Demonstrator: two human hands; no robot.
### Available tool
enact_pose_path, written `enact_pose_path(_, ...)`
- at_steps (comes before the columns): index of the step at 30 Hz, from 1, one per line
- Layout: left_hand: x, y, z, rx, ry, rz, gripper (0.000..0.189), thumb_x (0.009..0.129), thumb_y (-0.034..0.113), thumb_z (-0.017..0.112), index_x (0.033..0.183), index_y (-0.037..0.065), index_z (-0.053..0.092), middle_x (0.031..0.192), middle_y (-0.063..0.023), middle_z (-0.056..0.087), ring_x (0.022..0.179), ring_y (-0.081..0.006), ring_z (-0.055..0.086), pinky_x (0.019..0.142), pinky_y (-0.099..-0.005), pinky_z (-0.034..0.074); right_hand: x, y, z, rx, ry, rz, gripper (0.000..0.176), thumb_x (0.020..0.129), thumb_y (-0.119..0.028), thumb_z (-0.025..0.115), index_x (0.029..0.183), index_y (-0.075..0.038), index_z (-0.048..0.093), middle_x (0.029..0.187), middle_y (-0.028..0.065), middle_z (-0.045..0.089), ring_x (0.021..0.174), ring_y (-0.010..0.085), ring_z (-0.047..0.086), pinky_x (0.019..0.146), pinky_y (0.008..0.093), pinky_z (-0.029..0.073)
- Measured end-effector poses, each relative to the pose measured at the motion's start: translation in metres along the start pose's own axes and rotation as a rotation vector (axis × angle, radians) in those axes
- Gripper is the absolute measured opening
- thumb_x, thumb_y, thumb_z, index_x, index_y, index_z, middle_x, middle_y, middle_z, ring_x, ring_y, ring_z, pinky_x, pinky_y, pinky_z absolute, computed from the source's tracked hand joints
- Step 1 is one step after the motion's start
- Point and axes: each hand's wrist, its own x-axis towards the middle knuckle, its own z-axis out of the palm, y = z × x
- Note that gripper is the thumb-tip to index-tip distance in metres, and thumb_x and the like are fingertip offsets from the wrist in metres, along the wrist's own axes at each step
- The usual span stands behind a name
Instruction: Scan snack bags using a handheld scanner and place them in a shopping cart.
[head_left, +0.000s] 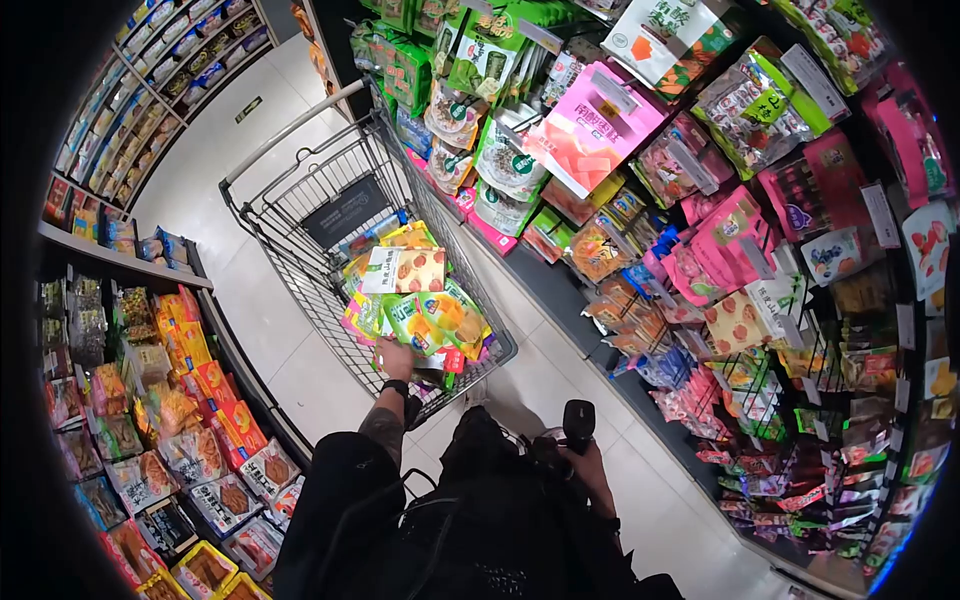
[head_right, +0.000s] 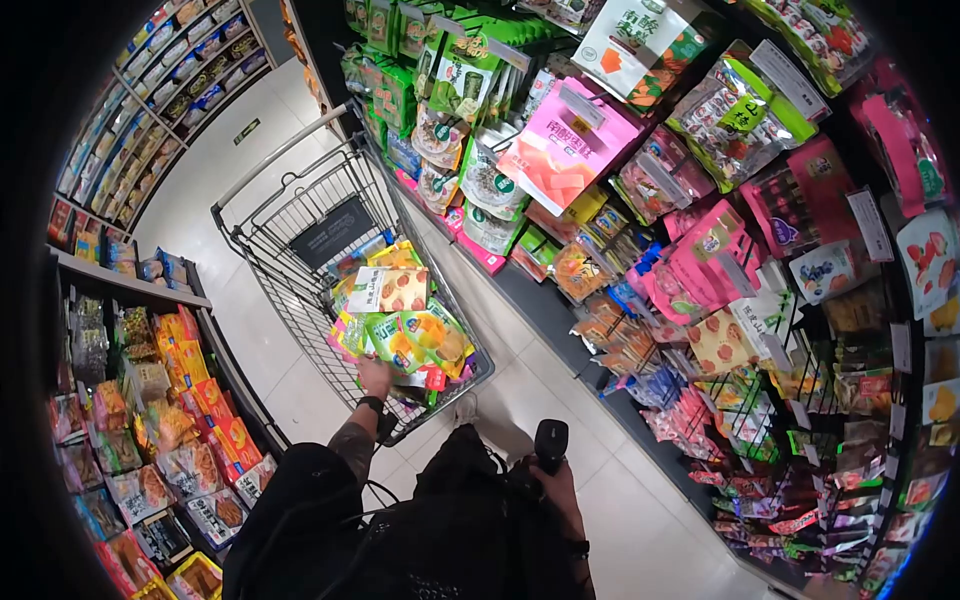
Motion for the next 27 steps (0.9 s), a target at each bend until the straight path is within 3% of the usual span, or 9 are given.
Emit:
enact_pose_path(3,-0.017,0.055,-0.069,-0.059,-0.128,0.147,0.030,0.079,0.009,0.057,0.108,0.006,0.047,0.106,-0.0211,0.047,0.091,-0.0386,0.056,0.079,-0.0450,0.048,-0.003,-0.009,0.006,-0.148,0.011,0.030,0.043,0.074,-0.010,0.072,0.112,0.003,0.055,0.101,0.0125,0.066,0.095,0.0204,0.063,0.085,0.0342,0.049)
enact_pose_path(6,0.008,0.057,-0.045,-0.175,-0.118,0.212,0.030,0.081,0.010,0.056,0.109,0.007,0.048,0.108,-0.0205,0.047,0.092,-0.0381,0.056,0.078,-0.0448,0.048,-0.004,-0.011,0.009,-0.169,-0.041,0.060,0.044,0.074,-0.010,0.072,0.113,0.004,0.055,0.102,0.0130,0.065,0.097,0.0204,0.062,0.087,0.0349,0.049)
enact_pose_path(7,0.025,0.045,-0.019,-0.216,-0.025,0.301,0.033,0.081,0.009,0.056,0.113,0.007,0.049,0.097,-0.0186,0.055,0.083,-0.0392,0.059,0.074,-0.0449,0.049,-0.004,-0.010,0.010,-0.150,-0.068,0.070,0.044,0.074,-0.010,0.072,0.113,0.003,0.055,0.102,0.0127,0.065,0.097,0.0202,0.062,0.087,0.0349,0.049)
enact_pose_path(9,0.077,0.022,0.034,-0.442,-0.120,0.109,0.030,0.086,0.014,0.056,0.114,0.005,0.049,0.092,-0.0147,0.057,0.076,-0.0290,0.061,0.068,-0.0389,0.050,-0.012,-0.018,0.020,-0.143,0.009,0.116,0.043,0.075,-0.010,0.073,0.113,0.002,0.056,0.102,0.0121,0.065,0.096,0.0201,0.062,0.087,0.0346,0.049)
enact_pose_path(12,0.096,0.072,0.022,-1.079,-0.316,-0.347,0.029,0.090,0.016,0.054,0.115,0.003,0.049,0.085,-0.0107,0.060,0.067,-0.0189,0.061,0.059,-0.0312,0.050,-0.007,0.018,0.017,-0.131,0.003,0.256,0.044,0.075,-0.009,0.073,0.115,-0.001,0.055,0.102,0.0094,0.065,0.095,0.0185,0.062,0.086,0.0346,0.050)
enact_pose_path(14,0.134,0.044,0.070,-1.343,-0.460,-0.309,0.026,0.092,0.011,0.048,0.115,-0.001,0.047,0.092,-0.0148,0.060,0.078,-0.0228,0.063,0.061,-0.0298,0.053,-0.010,0.047,0.015,-0.135,-0.030,0.259,0.046,0.075,-0.009,0.073,0.116,0.000,0.054,0.102,0.0094,0.066,0.095,0.0185,0.063,0.086,0.0344,0.050)
enact_pose_path(16,0.133,0.069,0.055,-1.606,-0.532,-0.515,0.024,0.093,0.011,0.044,0.112,-0.004,0.046,0.097,-0.0163,0.058,0.084,-0.0263,0.061,0.067,-0.0309,0.056,-0.019,0.057,0.015,-0.136,-0.017,0.272,0.044,0.075,-0.009,0.073,0.115,0.000,0.055,0.102,0.0094,0.066,0.095,0.0191,0.063,0.087,0.0342,0.049)
enact_pose_path(22,0.141,0.065,0.072,-1.593,-0.564,-0.815,0.025,0.092,0.013,0.044,0.112,-0.003,0.046,0.101,-0.0160,0.056,0.081,-0.0233,0.060,0.062,-0.0261,0.055,-0.032,0.039,0.020,-0.140,0.026,0.312,0.040,0.077,-0.009,0.071,0.113,0.002,0.057,0.103,0.0103,0.067,0.097,0.0205,0.064,0.090,0.0335,0.048)
enact_pose_path(27,0.136,0.065,0.081,-1.599,-0.566,-0.802,0.024,0.090,0.009,0.050,0.111,0.000,0.046,0.095,-0.0122,0.055,0.078,-0.0203,0.058,0.062,-0.0218,0.055,-0.038,0.065,0.009,-0.116,0.001,0.286,0.039,0.078,-0.008,0.069,0.113,0.003,0.057,0.103,0.0121,0.068,0.098,0.0206,0.064,0.091,0.0335,0.047)
